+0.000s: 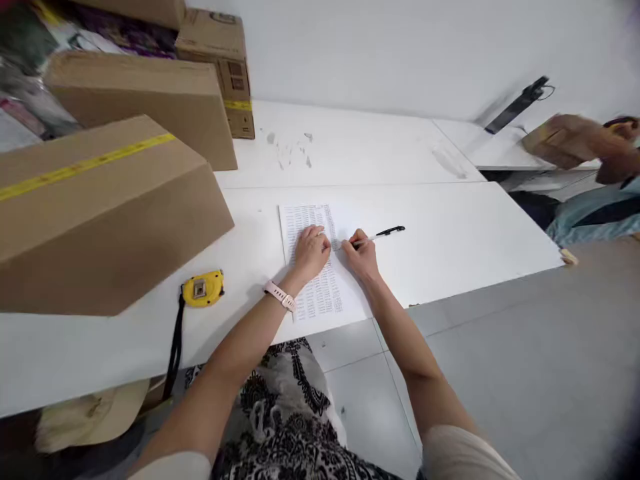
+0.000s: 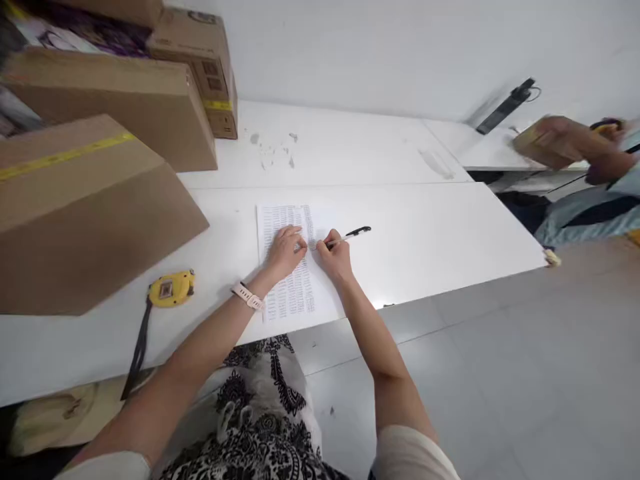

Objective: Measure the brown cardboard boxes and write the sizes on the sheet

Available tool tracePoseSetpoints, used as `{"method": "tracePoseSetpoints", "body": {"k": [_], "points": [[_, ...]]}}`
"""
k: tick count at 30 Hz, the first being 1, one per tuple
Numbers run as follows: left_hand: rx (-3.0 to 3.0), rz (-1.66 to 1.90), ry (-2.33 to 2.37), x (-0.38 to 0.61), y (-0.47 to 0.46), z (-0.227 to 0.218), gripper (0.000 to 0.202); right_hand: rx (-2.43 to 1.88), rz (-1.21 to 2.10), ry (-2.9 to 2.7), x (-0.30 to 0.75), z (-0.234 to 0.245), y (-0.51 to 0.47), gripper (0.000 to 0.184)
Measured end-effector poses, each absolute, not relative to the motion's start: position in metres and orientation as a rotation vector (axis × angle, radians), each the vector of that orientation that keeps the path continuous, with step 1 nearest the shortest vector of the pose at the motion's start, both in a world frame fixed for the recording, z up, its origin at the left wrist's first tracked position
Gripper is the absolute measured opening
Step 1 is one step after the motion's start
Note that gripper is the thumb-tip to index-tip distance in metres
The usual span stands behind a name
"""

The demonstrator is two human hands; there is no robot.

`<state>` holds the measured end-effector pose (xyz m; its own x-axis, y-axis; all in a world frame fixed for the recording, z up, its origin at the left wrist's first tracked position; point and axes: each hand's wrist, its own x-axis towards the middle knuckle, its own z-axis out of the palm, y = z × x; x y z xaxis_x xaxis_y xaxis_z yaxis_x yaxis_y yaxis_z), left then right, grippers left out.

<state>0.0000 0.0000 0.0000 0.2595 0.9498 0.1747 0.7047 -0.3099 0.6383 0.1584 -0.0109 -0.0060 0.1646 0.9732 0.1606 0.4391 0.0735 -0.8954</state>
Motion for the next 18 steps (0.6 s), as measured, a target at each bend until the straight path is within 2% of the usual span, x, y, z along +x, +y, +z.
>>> {"method": "tracePoseSetpoints", "body": {"k": [18], "points": [[2.076, 0.792, 1.503, 0.0007, -0.0053, 0.007, 0.015, -1.494, 0.758, -1.39, 0.1577, -0.0013, -0.0129, 0.024]]}}
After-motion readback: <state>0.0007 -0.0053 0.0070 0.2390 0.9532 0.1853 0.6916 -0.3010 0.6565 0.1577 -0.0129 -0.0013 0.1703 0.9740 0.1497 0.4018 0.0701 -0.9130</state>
